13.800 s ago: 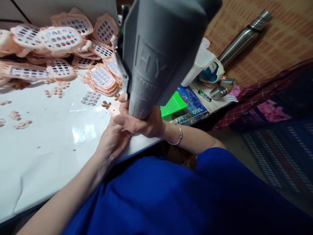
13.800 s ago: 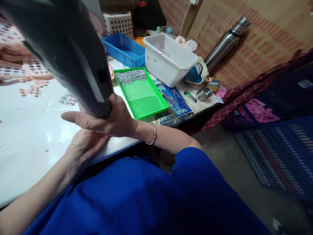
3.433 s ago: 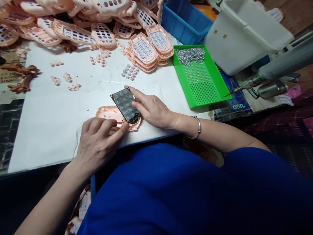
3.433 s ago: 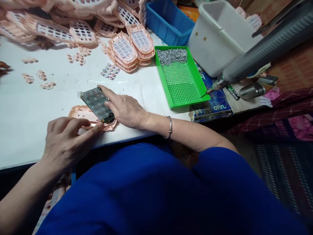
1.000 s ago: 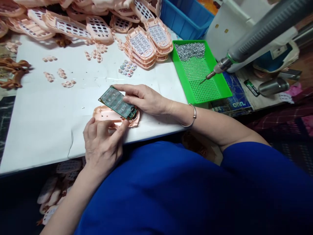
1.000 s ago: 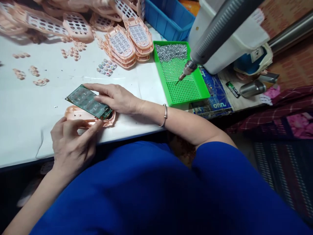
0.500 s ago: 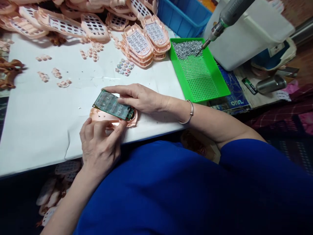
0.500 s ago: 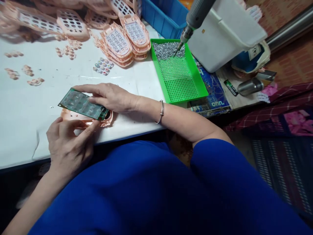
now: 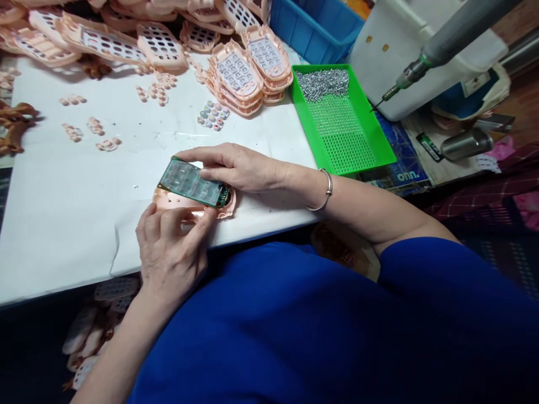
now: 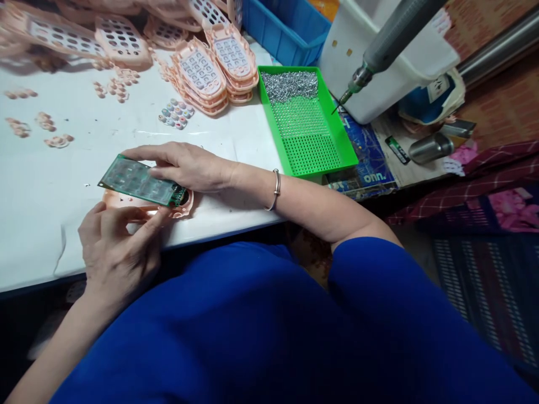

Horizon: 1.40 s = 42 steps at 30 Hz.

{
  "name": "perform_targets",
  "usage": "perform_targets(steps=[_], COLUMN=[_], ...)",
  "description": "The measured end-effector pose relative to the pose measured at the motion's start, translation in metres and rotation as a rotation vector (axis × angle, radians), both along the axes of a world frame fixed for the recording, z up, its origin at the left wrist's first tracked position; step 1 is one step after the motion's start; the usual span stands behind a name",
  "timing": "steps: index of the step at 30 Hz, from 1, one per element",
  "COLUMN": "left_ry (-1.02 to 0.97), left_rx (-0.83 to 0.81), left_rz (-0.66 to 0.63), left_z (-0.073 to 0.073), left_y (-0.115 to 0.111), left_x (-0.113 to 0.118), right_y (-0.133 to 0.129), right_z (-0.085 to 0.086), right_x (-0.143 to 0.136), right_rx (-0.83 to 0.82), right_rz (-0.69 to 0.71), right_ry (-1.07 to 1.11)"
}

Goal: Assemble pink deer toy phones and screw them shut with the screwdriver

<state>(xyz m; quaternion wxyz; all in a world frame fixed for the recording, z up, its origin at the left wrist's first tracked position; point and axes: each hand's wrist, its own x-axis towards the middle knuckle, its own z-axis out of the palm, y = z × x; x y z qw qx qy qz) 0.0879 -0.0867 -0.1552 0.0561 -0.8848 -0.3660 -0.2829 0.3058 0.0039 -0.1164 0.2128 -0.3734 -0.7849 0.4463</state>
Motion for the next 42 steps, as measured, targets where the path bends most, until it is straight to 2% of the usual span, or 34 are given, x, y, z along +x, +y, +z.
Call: perform_targets(steps=[6, 8, 13, 16, 20, 22, 25, 29, 31, 34, 39, 42], left_ry=[-0.018, 0.003, -0.067, -0.035, -0.102, -0.152, -0.229, -0.29, -0.299, -0.303, -0.306, -0.278], left_rx=[-0.011, -0.024, -0.061, -0.073, -0.048, -0.098, -0.171, -0.097, -0.199, -0.386, -0.401, -0.415], left_rz=[0.037, 0.014, 0.009, 0.008, -0.077, -0.123, -0.098, 0.069, 0.11, 0.061, 0.053, 0.053], left_z=[-0.002, -0.003, -0.002, -0.001, 0.004, 0.009, 0.017, 0.02, 0.02, 0.021, 0.022, 0.021], left_y=[0.0, 0.001, 0.0, 0.0, 0.002, 0.002, 0.0, 0.003, 0.008, 0.016, 0.02, 0.016], left_x=[-0.002, -0.003, -0.003, -0.001, -0.001, -0.004, -0.011, -0.024, -0.03, -0.035, -0.034, -0.029], right_y=[-0.005, -0.007, -0.012, -0.013, -0.013, -0.013, -0.014, -0.014, -0.014, -0.014, -0.022, -0.028], right_z=[0.003, 0.005, 0.016, 0.027, 0.042, 0.044, 0.04, 0.031, 0.029, 0.03, 0.032, 0.026], right_x=[0.002, 0.001, -0.006, -0.013, -0.019, -0.021, -0.02, -0.019, -0.019, -0.02, -0.012, -0.001], right_rx=[-0.005, 0.004, 0.137, 0.221, 0.214, 0.212, 0.274, 0.366, 0.384, 0.403, 0.392, 0.487], right_rz=[0.027, 0.029, -0.019, -0.029, 0.014, 0.032, 0.039, 0.075, 0.099, 0.115, 0.166, 0.219], right_ry=[0.024, -0.006, -0.261, -0.414, -0.587, -0.635, -0.64, -0.606, -0.611, -0.597, -0.6, -0.546])
